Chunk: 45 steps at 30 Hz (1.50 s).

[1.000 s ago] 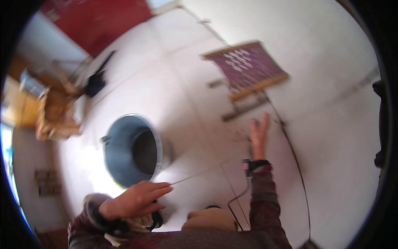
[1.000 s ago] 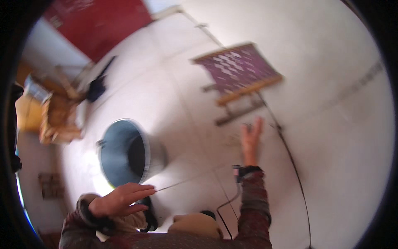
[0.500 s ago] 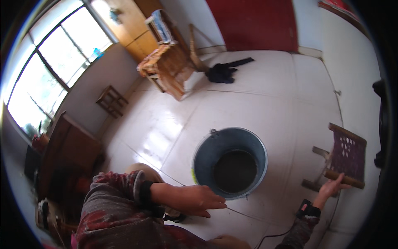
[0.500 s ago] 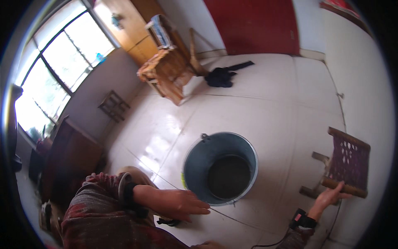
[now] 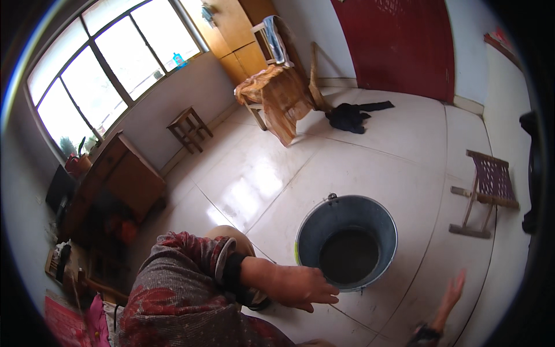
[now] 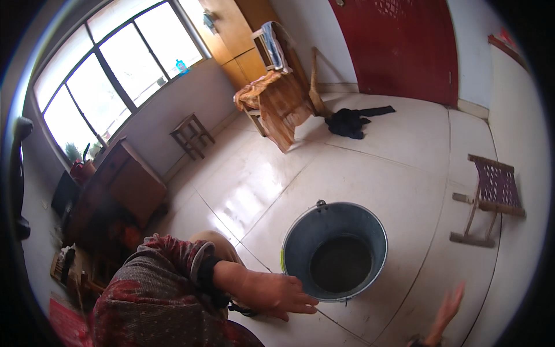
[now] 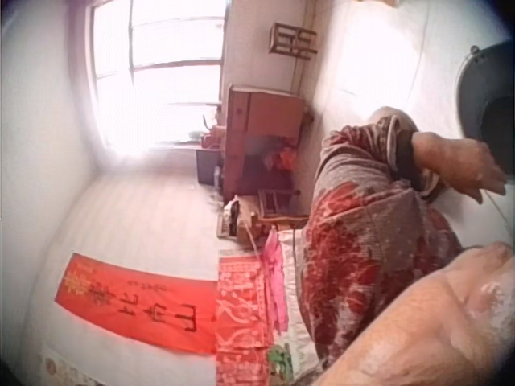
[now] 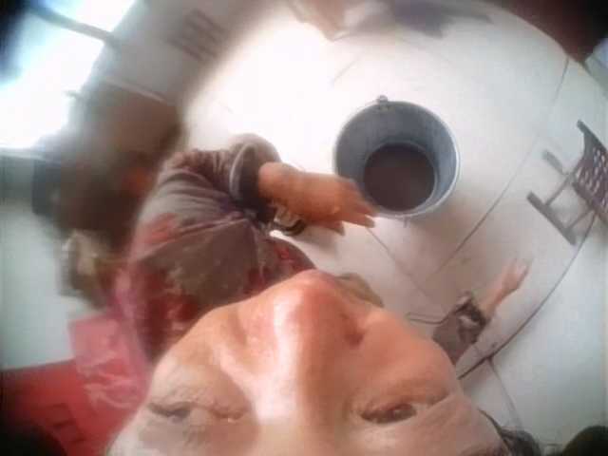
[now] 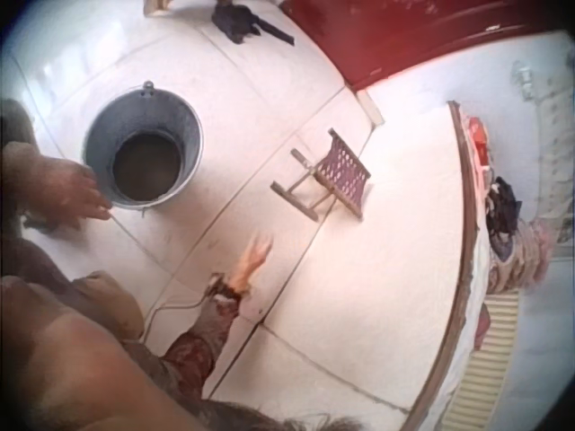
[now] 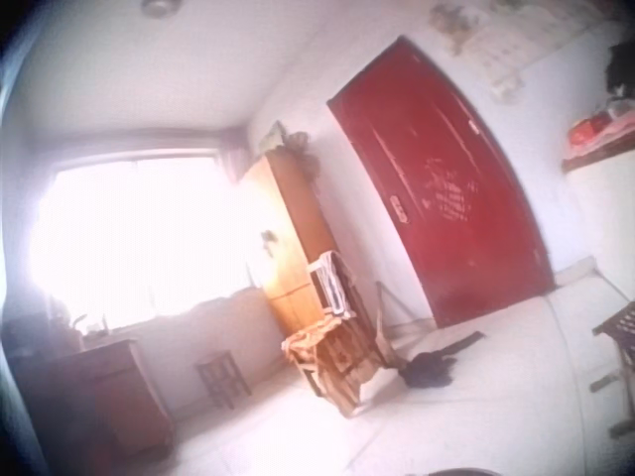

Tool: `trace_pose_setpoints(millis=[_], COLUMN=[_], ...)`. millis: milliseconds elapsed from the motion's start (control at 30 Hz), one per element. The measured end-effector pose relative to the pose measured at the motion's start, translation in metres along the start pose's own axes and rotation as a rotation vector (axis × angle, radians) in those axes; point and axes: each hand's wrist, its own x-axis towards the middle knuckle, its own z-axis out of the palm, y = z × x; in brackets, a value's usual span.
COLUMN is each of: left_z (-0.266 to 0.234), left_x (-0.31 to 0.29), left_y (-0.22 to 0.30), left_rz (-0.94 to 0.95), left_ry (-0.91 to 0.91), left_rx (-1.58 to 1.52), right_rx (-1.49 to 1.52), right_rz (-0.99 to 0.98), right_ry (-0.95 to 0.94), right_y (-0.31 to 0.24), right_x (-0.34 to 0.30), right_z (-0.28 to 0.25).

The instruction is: The person wrings a cloth in a bucket of water, then wipes the tiled floor with the cloth. They move a small stool and a dark cloth on the floor, then continue wiping different areas of the floor.

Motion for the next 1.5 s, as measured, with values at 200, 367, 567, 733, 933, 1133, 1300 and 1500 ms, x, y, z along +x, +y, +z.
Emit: trace_pose_setpoints(millis=[200,367,567,733,933,1133,1300,1500], left_z=[0.001,-0.009,-0.003,0.005,0.012,0.013,0.014,0.015], left_x=[0.011,0.050,0.072,0.077,0.083,0.076,0.062,0.058], left_y=[-0.001,0.021,0.033,0.034,0.033,0.021,0.013,0.006], left_rz=[0.106,0.014,0.017,0.058,0.083,0.045,-0.099,-0.154], left_ry=[0.024,-0.162,-0.190,-0.223,-0.251,-0.278,-0.332,-0.346], left_rx=[0.267,0.161,0.201,0.215,0.276,0.242,0.207,0.158], right_rx=[-0.616,-0.759,-0.642,-0.732,-0.708,-0.532,-0.939,-1.006], right_rz=[0.013,0.295,0.438,0.310,0.273,0.203,0.594,0.370], right_ry=[0.273,0.350,0.405,0.543,0.267,0.945,0.979,0.865], right_y=[-0.029,-0.065,-0.096,-0.075,-0.029,-0.022,0.009,0.053], right_x=[-0.247,-0.364,-0.330,-0.266,-0.217,-0.259,-0.304,-0.212], right_z=[-0.018,-0.001,0.009,-0.029,-0.061,-0.108,-0.129,-0.118])
